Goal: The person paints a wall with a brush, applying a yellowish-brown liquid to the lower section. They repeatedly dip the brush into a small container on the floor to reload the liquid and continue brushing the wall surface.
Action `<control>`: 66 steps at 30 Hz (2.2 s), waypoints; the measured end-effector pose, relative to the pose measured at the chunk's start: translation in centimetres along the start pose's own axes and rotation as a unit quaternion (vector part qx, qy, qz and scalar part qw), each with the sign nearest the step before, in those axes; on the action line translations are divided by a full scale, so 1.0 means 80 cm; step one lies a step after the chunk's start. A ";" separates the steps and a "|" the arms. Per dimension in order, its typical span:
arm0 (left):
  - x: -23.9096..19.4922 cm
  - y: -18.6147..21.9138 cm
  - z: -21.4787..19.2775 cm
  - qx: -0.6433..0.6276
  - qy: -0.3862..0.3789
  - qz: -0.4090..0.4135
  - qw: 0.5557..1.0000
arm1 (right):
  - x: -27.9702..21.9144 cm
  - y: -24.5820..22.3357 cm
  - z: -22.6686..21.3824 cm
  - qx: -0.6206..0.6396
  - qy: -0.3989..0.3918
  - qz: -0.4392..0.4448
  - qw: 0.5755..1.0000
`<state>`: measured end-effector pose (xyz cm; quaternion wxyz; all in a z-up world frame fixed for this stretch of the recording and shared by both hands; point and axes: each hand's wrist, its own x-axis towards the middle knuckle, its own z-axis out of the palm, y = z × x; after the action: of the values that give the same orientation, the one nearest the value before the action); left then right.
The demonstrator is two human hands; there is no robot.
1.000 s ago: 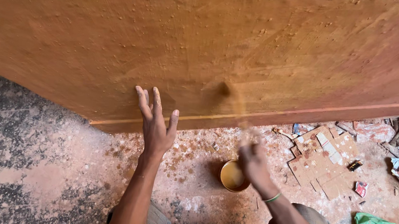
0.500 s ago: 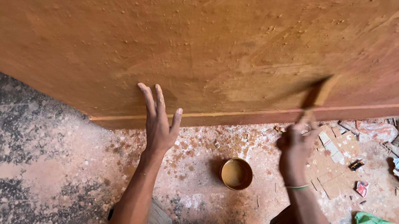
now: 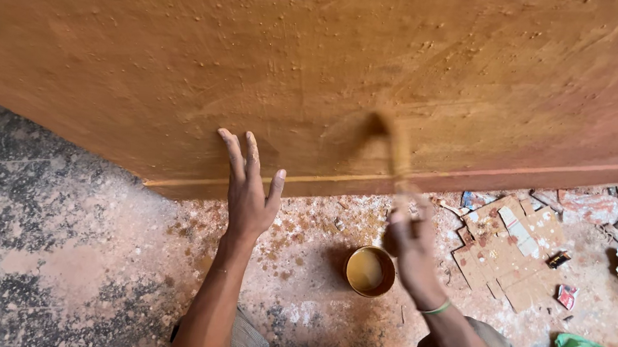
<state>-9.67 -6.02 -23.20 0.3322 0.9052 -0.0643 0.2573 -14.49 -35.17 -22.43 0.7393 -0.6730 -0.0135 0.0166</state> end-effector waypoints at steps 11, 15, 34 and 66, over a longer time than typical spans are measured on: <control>-0.001 0.000 -0.002 -0.037 0.008 -0.008 0.999 | 0.024 -0.017 -0.065 0.108 0.173 -0.122 0.971; 0.001 0.005 -0.005 -0.044 0.012 -0.008 0.999 | 0.024 0.008 -0.031 -0.075 0.064 -0.084 0.992; -0.003 -0.004 -0.003 -0.018 0.000 -0.014 1.000 | -0.012 -0.009 -0.013 -0.072 0.032 -0.277 0.958; -0.002 0.000 -0.007 -0.030 0.014 -0.017 0.999 | 0.013 0.027 0.018 -0.157 -0.036 -0.048 0.986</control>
<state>-10.02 -5.70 -22.89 0.3640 0.8922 -0.0524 0.2622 -13.49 -33.45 -24.48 0.6235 -0.7782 -0.0745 0.0029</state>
